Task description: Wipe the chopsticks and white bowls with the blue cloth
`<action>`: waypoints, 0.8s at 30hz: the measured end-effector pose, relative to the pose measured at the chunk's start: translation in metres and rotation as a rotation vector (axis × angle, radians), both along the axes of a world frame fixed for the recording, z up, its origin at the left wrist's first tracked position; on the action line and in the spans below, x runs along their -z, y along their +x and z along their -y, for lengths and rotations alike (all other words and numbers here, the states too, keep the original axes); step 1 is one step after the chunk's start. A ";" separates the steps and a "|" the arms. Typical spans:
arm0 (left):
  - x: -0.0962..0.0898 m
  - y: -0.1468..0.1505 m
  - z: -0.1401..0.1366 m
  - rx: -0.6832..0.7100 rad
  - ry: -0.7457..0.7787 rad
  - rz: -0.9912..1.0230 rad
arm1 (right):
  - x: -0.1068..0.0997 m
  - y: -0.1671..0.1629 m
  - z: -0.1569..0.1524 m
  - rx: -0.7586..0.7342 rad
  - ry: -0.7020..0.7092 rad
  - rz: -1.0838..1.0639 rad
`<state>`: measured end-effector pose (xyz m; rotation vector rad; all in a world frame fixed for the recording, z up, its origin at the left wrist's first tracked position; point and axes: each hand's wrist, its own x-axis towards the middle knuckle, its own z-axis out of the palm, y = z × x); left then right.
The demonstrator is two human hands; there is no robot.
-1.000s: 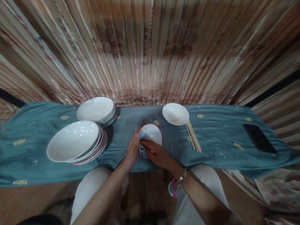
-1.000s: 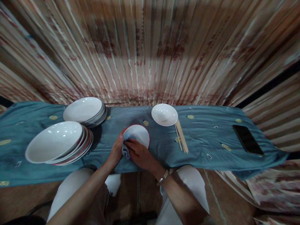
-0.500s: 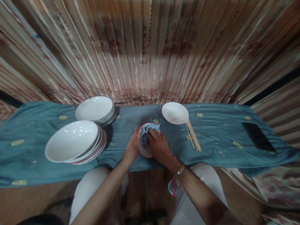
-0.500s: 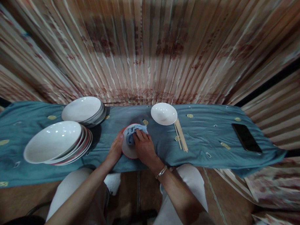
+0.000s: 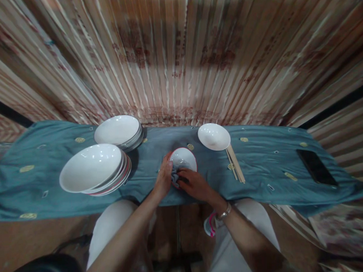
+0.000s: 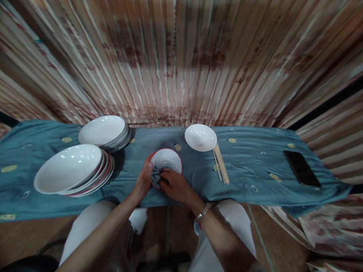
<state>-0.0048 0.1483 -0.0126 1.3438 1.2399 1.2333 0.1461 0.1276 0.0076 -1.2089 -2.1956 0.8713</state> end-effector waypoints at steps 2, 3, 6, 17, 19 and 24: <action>0.002 0.000 0.000 -0.010 -0.006 0.003 | 0.000 -0.004 0.000 -0.022 -0.012 -0.165; 0.002 0.000 0.000 -0.009 -0.002 0.002 | 0.000 -0.006 0.000 -0.026 -0.010 -0.233; 0.001 -0.001 0.001 0.019 0.019 -0.028 | 0.004 -0.011 0.000 -0.012 0.019 -0.315; -0.013 -0.003 0.000 0.058 0.027 -0.198 | 0.025 -0.015 -0.012 0.149 0.292 0.044; -0.013 -0.003 0.001 0.055 0.029 -0.207 | 0.021 -0.014 -0.015 0.204 0.336 0.162; -0.013 -0.005 0.001 0.052 0.021 -0.222 | 0.013 -0.009 -0.016 0.281 0.360 0.416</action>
